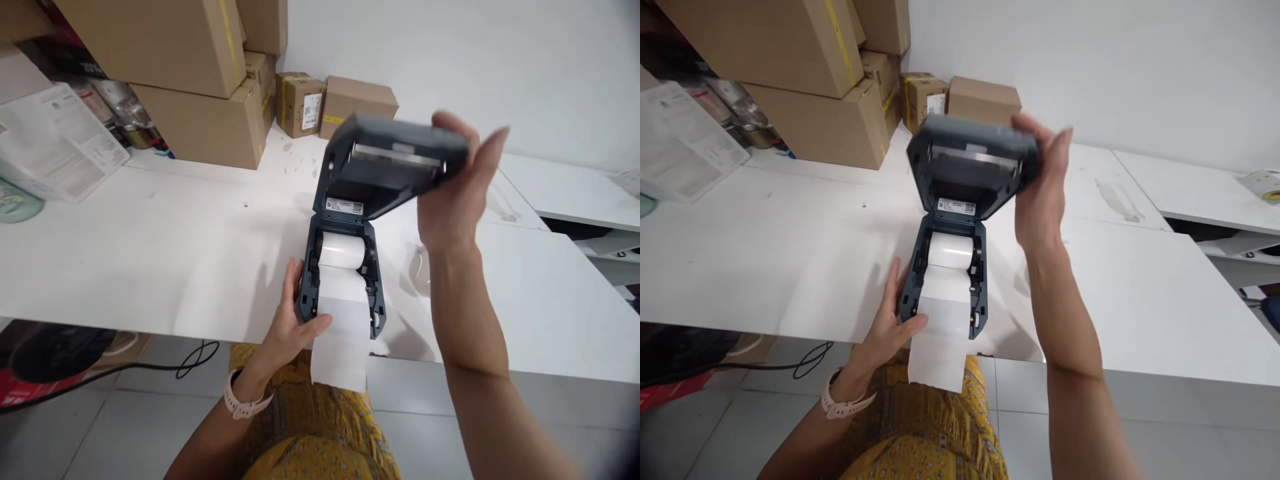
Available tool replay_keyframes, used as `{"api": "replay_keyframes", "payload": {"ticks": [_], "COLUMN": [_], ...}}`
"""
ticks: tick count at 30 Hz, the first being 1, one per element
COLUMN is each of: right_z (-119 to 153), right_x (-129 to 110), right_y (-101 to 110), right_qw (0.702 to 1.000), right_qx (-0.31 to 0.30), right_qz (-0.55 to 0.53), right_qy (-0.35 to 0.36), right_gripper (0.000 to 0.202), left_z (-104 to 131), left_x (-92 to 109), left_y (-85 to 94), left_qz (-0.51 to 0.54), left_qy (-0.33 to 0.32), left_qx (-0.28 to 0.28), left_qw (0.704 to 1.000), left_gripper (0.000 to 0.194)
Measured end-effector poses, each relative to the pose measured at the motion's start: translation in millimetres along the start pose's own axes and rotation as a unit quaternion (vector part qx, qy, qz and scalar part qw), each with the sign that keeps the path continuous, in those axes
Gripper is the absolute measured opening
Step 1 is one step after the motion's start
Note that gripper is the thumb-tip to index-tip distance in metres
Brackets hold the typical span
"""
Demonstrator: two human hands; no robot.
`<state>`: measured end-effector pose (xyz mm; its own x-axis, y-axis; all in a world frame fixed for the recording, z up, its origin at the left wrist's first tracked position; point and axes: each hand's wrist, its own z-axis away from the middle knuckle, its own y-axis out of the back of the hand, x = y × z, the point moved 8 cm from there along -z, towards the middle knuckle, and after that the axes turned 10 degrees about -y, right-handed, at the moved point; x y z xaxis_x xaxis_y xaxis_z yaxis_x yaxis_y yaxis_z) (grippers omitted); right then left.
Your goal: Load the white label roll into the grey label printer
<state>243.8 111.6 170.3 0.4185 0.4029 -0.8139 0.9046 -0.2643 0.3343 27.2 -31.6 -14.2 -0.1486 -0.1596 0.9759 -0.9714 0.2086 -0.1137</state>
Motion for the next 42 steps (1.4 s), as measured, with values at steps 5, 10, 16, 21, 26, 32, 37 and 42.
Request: {"api": "replay_keyframes", "payload": {"ticks": [5,10,16,21,26,32,37,42], "right_z": [132,196,215,222,219,220,218,218], "right_x": [-2,11,59,76,77,76,72,72], "right_y": [-3,-13,-35,-44,-41,-43,-46,-44], "right_qw": [0.998,0.996,0.978,0.946,0.946,0.963,0.966,0.965], "right_qx": [-0.034,-0.008,-0.033,-0.103,-0.083,-0.091,-0.13,-0.108], "right_qz": [0.062,0.073,-0.002,-0.131,-0.136,-0.062,-0.022,-0.067], "right_qy": [0.002,-0.044,-0.207,-0.277,-0.284,-0.246,-0.222,-0.23], "right_gripper": [0.063,0.043,0.074,0.098,0.107,0.095,0.09,0.087], "left_z": [-1,-9,-9,-12,-13,-17,4,69], "left_x": [9,38,18,16,24,24,24,28], "left_y": [14.9,17.9,2.1,1.9,4.9,7.9,5.8,11.5], "left_qz": [-0.001,-0.054,-0.013,0.002,-0.042,-0.072,-0.089,-0.143], "left_qy": [-0.107,-0.156,0.008,-0.003,-0.031,-0.067,-0.09,-0.122], "left_qx": [0.075,0.099,0.076,0.055,0.052,0.048,0.11,0.233], "left_qw": [0.991,0.981,0.997,0.998,0.997,0.994,0.986,0.954], "left_gripper": [0.084,0.081,0.092,0.089,0.08,0.078,0.065,0.022]}}
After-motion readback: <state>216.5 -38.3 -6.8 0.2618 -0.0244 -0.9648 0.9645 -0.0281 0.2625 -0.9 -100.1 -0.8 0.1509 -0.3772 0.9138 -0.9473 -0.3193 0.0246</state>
